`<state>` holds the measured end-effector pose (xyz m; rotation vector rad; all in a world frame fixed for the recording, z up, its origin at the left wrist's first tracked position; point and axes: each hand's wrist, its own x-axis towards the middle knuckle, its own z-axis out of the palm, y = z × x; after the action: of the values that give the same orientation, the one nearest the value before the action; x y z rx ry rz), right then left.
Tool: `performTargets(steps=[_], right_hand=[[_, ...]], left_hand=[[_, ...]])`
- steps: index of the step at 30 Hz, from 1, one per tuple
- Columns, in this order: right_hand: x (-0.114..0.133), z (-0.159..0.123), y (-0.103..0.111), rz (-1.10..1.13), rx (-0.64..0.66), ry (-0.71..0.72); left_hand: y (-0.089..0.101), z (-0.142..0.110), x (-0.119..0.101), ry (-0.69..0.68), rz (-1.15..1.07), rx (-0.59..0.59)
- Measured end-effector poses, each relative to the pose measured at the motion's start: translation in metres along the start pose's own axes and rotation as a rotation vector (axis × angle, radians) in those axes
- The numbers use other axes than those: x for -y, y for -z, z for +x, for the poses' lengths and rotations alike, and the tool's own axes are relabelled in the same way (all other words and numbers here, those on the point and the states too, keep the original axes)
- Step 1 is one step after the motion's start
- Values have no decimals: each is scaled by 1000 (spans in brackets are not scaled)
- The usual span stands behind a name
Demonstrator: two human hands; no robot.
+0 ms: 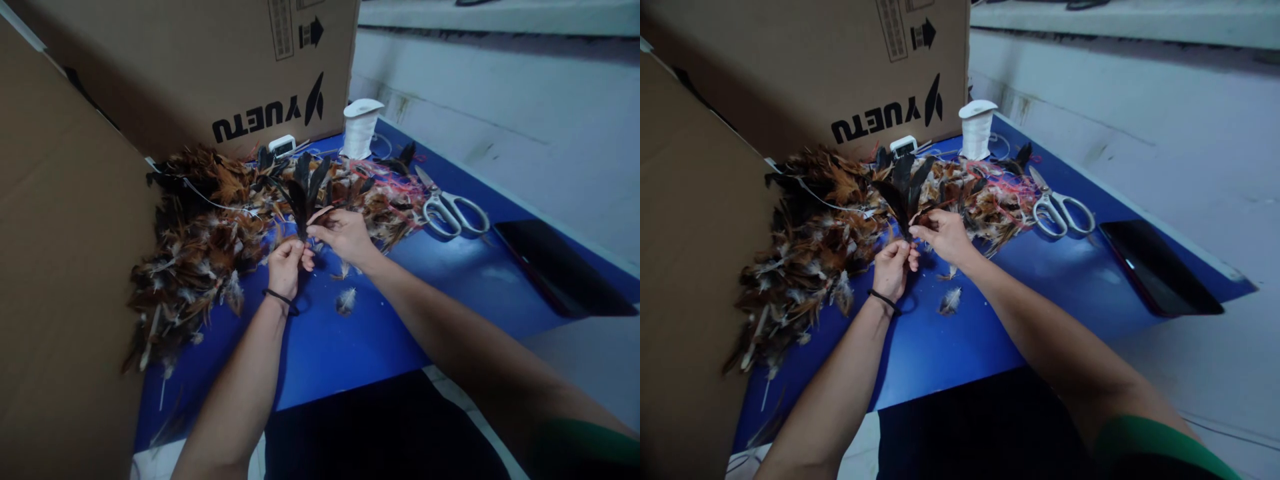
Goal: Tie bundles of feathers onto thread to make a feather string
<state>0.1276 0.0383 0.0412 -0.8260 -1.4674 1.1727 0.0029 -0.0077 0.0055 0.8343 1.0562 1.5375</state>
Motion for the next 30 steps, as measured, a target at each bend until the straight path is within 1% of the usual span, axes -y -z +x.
performTargets(steps=[4,7,10,12,15,17,19,21,24,27,30], right_hand=[[-2,1,0,41,-20,-36],[2,2,4,31,23,-44],[8,5,14,-19,50,-24],[12,7,22,-120,17,-20],[15,9,34,-399,14,-20],[17,7,41,-601,77,-17],[20,3,48,-742,163,-23],[24,-2,55,-823,241,-36],[27,-7,62,-900,308,-35],[27,-5,55,-953,337,-27],[21,7,32,-1027,379,-9]], left_hand=[[-1,0,-1,-20,1,-4],[-2,0,-1,-44,6,-21],[-2,0,-2,-104,-9,-70],[-1,1,-3,-177,-30,-129],[1,3,-4,-291,-48,-217],[3,4,-3,-335,-41,-258],[4,6,-2,-350,-31,-285],[5,6,-2,-353,-25,-311],[4,6,-3,-368,-14,-354],[3,4,-5,-393,20,-377],[3,3,-7,-423,55,-384]])
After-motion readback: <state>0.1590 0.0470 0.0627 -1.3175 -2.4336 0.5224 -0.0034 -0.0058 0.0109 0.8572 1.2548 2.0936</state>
